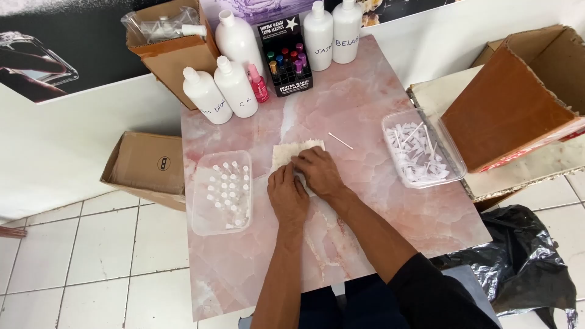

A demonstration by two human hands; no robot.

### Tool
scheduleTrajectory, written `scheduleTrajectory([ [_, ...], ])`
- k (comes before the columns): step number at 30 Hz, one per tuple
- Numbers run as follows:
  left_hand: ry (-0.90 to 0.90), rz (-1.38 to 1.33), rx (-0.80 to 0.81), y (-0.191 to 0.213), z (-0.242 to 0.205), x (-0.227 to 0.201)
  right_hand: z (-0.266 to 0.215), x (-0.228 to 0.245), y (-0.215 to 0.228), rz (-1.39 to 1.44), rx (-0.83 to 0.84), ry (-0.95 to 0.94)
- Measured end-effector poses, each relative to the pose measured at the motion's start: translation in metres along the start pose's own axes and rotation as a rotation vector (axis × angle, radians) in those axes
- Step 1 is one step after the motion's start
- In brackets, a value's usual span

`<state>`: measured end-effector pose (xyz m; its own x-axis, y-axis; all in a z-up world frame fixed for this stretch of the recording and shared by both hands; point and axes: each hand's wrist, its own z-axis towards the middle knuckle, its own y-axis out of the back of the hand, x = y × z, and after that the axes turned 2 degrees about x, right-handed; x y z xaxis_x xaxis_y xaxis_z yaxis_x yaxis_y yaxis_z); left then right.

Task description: Assembling small plastic perfume tester vials by inserting caps into the tubes on a counter.

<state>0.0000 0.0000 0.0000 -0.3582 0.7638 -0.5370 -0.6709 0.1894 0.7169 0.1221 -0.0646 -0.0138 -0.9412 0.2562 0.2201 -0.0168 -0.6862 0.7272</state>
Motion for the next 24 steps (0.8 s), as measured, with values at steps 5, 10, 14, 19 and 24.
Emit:
scheduleTrajectory([
  [5, 0.037, -0.005, 0.041, 0.006, 0.002, -0.004, -0.002, -0.006, -0.017, 0.099, -0.024, -0.212],
  [10, 0.049, -0.007, 0.041, 0.014, 0.006, -0.012, 0.015, 0.004, 0.030, 0.492, -0.074, -0.306],
  [14, 0.065, -0.031, 0.059, 0.019, 0.005, -0.014, 0.008, 0.001, 0.021, 0.562, -0.082, -0.263],
  [19, 0.058, -0.033, 0.040, 0.012, 0.003, -0.010, 0.004, -0.005, 0.013, 0.481, -0.068, -0.240],
  [24, 0.027, 0.008, 0.014, 0.002, 0.000, -0.004, 0.003, -0.007, 0.013, 0.471, -0.031, -0.264],
])
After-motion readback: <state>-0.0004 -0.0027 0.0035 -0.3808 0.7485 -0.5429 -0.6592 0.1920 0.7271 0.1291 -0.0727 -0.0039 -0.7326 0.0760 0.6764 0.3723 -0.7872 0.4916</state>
